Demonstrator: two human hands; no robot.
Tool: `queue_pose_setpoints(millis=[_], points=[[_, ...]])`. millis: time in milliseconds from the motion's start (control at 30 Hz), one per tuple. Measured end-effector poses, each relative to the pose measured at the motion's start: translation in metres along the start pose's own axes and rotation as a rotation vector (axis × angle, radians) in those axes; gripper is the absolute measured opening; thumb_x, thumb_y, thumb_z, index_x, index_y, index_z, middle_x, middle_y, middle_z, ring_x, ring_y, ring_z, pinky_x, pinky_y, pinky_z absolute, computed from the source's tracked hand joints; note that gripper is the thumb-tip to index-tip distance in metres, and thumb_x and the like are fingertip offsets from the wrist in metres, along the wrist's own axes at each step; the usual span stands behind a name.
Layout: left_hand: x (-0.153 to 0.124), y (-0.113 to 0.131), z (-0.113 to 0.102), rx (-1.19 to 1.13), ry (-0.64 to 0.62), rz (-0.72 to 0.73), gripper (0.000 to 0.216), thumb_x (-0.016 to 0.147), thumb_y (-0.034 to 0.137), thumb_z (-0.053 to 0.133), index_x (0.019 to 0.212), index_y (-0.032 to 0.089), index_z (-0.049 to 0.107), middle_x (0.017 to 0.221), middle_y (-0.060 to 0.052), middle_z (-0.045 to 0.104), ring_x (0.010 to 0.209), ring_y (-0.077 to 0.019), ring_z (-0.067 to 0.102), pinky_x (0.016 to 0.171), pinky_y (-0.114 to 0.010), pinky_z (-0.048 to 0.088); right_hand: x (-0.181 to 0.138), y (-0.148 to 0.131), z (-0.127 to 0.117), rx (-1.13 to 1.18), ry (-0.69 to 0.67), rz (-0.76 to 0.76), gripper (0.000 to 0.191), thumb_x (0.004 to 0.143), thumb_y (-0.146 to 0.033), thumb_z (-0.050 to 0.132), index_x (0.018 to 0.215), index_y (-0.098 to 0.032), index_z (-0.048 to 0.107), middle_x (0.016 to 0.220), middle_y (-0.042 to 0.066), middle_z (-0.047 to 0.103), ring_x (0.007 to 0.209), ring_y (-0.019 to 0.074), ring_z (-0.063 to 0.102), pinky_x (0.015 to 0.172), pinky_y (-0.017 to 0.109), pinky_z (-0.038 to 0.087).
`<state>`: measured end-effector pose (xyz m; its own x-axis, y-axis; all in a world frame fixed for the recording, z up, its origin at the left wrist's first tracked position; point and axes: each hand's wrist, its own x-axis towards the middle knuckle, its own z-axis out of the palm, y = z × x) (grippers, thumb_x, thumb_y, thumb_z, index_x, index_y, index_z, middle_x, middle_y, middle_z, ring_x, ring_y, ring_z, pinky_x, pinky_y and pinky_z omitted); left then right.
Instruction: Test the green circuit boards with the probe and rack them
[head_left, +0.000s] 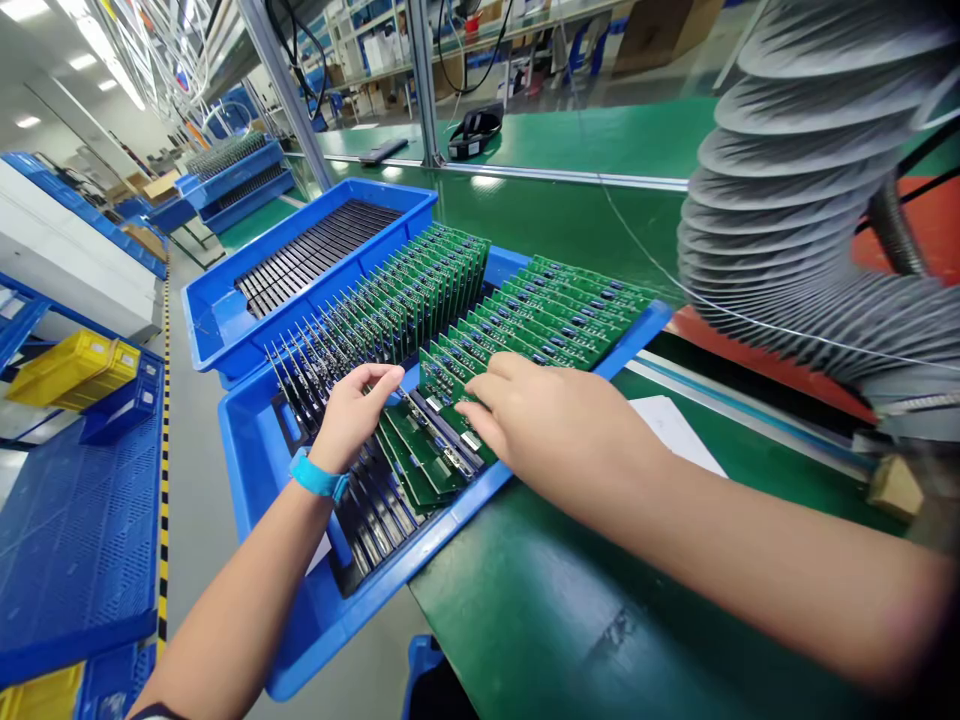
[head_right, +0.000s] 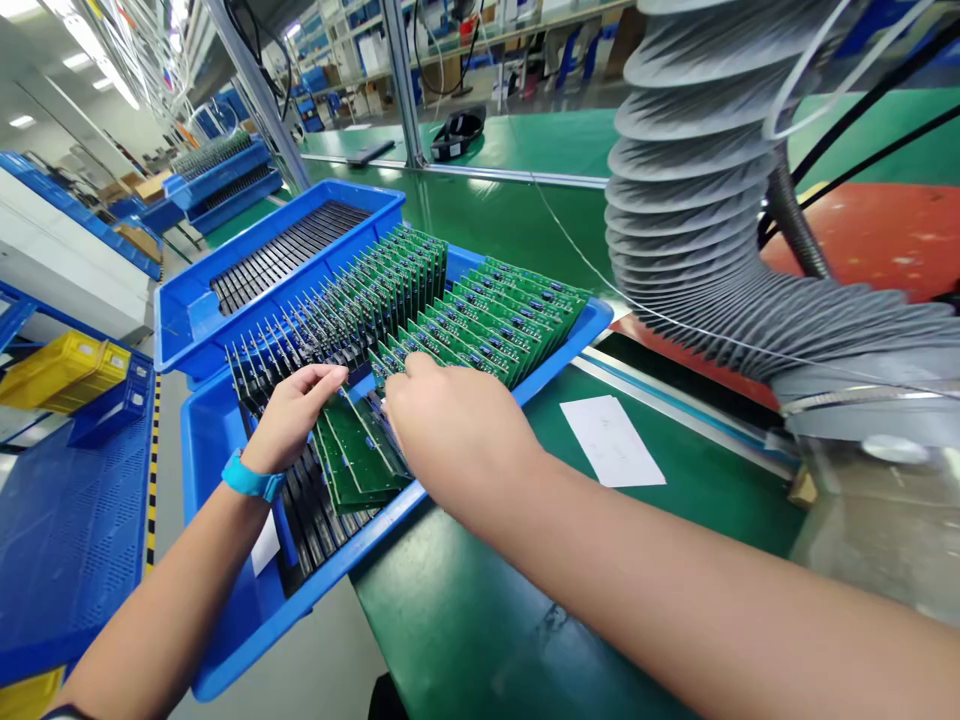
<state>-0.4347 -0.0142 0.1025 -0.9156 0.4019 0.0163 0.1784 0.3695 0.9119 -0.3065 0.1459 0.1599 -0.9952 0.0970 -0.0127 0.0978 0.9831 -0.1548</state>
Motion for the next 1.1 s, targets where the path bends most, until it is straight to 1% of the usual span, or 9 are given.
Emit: queue_pose_setpoints(millis=[100, 200, 300, 400, 600, 767, 900, 1000, 1100], points=[[-0.001, 0.004, 0.002, -0.008, 0.011, -0.001, 0.031, 0.076, 0.046, 0.068, 0.086, 0.017, 0.070, 0.080, -0.002, 0.066, 0.076, -0.0169, 0.058, 0.073, -0.029, 0.044, 0.002, -0.004, 0.001, 0.198, -0.110, -0.024, 0.026, 0.091, -0.031, 0.051, 0.082, -0.018, 0.072, 0.079, 0.006, 0.069, 0.068, 0.0187, 0.065, 0.053, 0.026, 0.037], [-0.001, 0.005, 0.004, -0.020, 0.017, 0.000, 0.030, 0.076, 0.045, 0.068, 0.085, 0.016, 0.069, 0.079, -0.002, 0.066, 0.077, -0.0176, 0.059, 0.076, -0.030, 0.045, 0.007, -0.009, 0.003, 0.353, -0.216, 0.024, 0.027, 0.088, -0.026, 0.051, 0.074, -0.018, 0.072, 0.068, 0.005, 0.069, 0.062, 0.0161, 0.063, 0.052, 0.024, 0.037], [0.000, 0.002, 0.006, -0.057, 0.006, -0.002, 0.027, 0.081, 0.039, 0.060, 0.093, 0.016, 0.066, 0.084, -0.003, 0.067, 0.082, -0.0183, 0.061, 0.081, -0.032, 0.047, 0.012, -0.012, 0.000, 0.261, -0.180, 0.079, 0.023, 0.083, -0.013, 0.050, 0.074, -0.016, 0.072, 0.070, 0.007, 0.070, 0.064, 0.0171, 0.063, 0.055, 0.025, 0.037], [0.003, -0.004, 0.006, -0.112, 0.001, -0.018, 0.028, 0.082, 0.026, 0.046, 0.106, 0.016, 0.057, 0.095, -0.005, 0.066, 0.088, -0.0185, 0.064, 0.085, -0.035, 0.048, 0.016, -0.011, -0.006, 0.140, -0.169, 0.133, 0.023, 0.078, -0.010, 0.050, 0.074, -0.015, 0.072, 0.070, 0.009, 0.070, 0.067, 0.0196, 0.064, 0.056, 0.026, 0.037], [0.002, -0.003, -0.001, -0.081, -0.049, -0.002, 0.023, 0.075, 0.014, 0.040, 0.094, 0.019, 0.051, 0.084, -0.002, 0.062, 0.085, -0.0187, 0.060, 0.086, -0.036, 0.045, 0.014, -0.011, -0.005, 0.161, -0.167, 0.149, 0.023, 0.077, -0.010, 0.049, 0.071, -0.013, 0.071, 0.069, 0.010, 0.070, 0.067, 0.0203, 0.066, 0.058, 0.026, 0.040], [-0.001, 0.006, -0.007, -0.014, -0.119, 0.007, 0.024, 0.077, 0.009, 0.043, 0.097, 0.019, 0.051, 0.083, 0.000, 0.060, 0.085, -0.0171, 0.057, 0.086, -0.034, 0.042, 0.015, -0.019, -0.007, 0.148, -0.171, 0.106, 0.021, 0.078, -0.011, 0.052, 0.076, -0.013, 0.073, 0.075, 0.011, 0.072, 0.072, 0.0214, 0.068, 0.062, 0.026, 0.043], [-0.003, 0.006, -0.007, -0.011, -0.149, -0.001, 0.018, 0.085, 0.018, 0.050, 0.103, 0.019, 0.051, 0.089, -0.002, 0.062, 0.091, -0.0172, 0.059, 0.088, -0.034, 0.043, 0.018, -0.022, -0.011, 0.096, -0.180, 0.086, 0.024, 0.081, -0.012, 0.050, 0.086, -0.013, 0.073, 0.078, 0.013, 0.073, 0.076, 0.0249, 0.069, 0.060, 0.029, 0.045], [-0.004, 0.005, -0.007, -0.016, -0.148, -0.012, 0.026, 0.086, 0.029, 0.057, 0.109, 0.019, 0.051, 0.094, -0.004, 0.063, 0.093, -0.0174, 0.059, 0.084, -0.032, 0.045, 0.016, -0.020, -0.014, 0.046, -0.192, 0.095, 0.025, 0.083, -0.011, 0.050, 0.089, -0.014, 0.073, 0.082, 0.014, 0.073, 0.079, 0.0262, 0.069, 0.061, 0.029, 0.046], [-0.002, 0.001, -0.006, -0.015, -0.137, -0.032, 0.030, 0.084, 0.035, 0.062, 0.106, 0.016, 0.055, 0.094, -0.005, 0.063, 0.089, -0.0174, 0.060, 0.081, -0.032, 0.047, 0.007, -0.014, -0.023, 0.038, -0.098, 0.135, 0.025, 0.089, -0.026, 0.050, 0.087, -0.015, 0.073, 0.084, 0.013, 0.072, 0.082, 0.0274, 0.068, 0.063, 0.031, 0.046]])
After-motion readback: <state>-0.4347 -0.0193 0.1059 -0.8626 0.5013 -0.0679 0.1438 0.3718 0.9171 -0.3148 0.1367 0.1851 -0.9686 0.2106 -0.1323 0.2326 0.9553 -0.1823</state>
